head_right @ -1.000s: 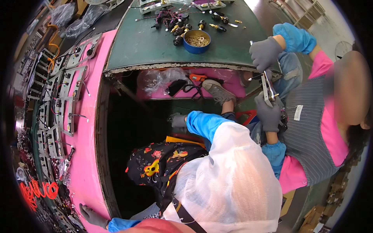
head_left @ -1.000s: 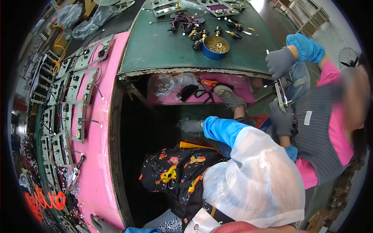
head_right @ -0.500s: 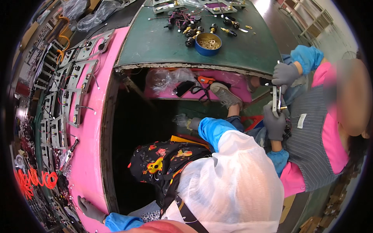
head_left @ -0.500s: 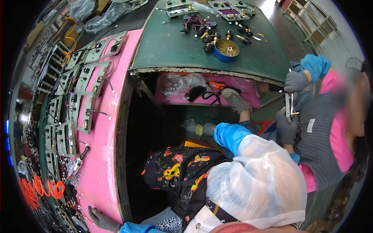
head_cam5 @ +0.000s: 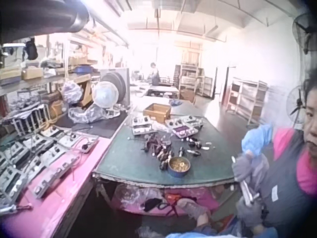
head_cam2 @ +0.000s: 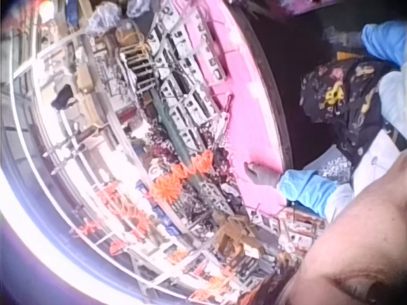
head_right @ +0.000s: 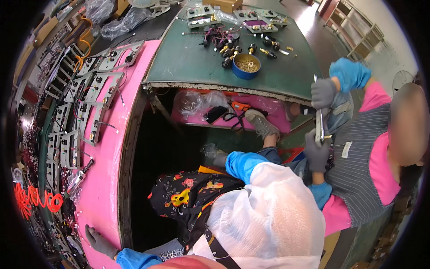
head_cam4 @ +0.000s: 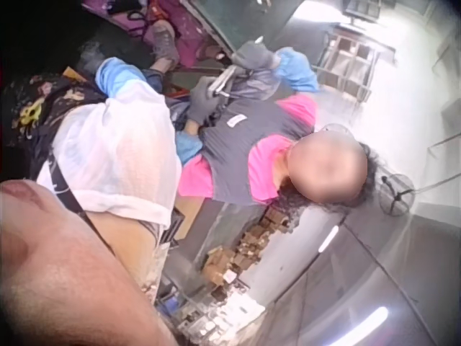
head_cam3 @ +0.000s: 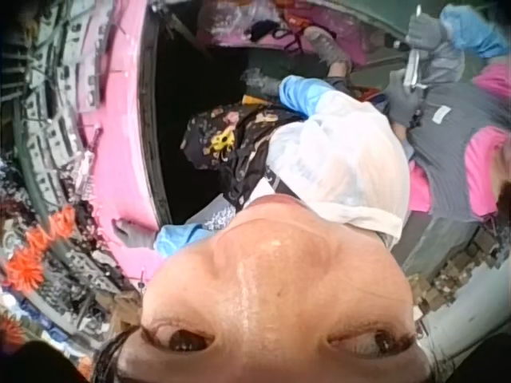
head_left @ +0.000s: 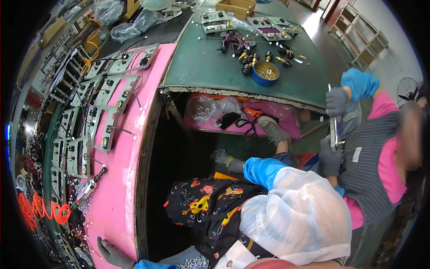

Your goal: Assembling an electronics control panel by installing switches, wiring components, and using a pneumatic screwdriver.

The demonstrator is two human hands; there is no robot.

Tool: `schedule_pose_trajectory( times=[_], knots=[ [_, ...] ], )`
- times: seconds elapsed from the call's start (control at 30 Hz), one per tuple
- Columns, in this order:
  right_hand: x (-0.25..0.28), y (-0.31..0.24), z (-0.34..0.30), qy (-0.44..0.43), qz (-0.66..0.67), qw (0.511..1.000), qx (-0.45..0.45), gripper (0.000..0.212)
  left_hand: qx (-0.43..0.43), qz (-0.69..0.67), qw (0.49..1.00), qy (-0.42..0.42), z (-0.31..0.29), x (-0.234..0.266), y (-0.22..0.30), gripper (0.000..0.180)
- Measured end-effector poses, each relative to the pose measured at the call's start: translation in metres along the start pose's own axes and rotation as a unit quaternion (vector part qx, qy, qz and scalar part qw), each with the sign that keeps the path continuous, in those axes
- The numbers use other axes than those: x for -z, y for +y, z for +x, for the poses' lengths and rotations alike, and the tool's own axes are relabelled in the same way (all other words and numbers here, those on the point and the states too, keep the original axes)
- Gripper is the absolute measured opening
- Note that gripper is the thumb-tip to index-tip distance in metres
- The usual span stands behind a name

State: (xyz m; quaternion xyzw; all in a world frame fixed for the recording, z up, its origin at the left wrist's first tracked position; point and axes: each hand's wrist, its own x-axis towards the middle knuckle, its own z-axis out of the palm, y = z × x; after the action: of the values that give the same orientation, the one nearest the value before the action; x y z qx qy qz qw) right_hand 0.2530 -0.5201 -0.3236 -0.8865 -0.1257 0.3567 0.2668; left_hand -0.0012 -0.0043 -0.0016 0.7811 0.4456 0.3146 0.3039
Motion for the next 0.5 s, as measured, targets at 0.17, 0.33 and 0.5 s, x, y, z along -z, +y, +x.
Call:
schedule_pose_trajectory(
  times=[0.17,0.33,0.5],
  knots=[
    [0.001,0.006,-0.003,0.007,-0.016,1.0,0.006,0.041,-0.001,-0.042,0.999,0.002,0.001,-0.004,-0.006,0.036],
    [0.001,0.011,0.001,0.012,-0.025,1.0,0.015,0.041,-0.007,-0.041,0.999,0.016,0.005,-0.005,-0.014,0.036],
    [-0.005,0.012,-0.001,0.014,-0.031,0.999,0.027,0.041,0.008,-0.041,0.999,0.005,0.005,-0.002,-0.016,0.035]
  ],
)
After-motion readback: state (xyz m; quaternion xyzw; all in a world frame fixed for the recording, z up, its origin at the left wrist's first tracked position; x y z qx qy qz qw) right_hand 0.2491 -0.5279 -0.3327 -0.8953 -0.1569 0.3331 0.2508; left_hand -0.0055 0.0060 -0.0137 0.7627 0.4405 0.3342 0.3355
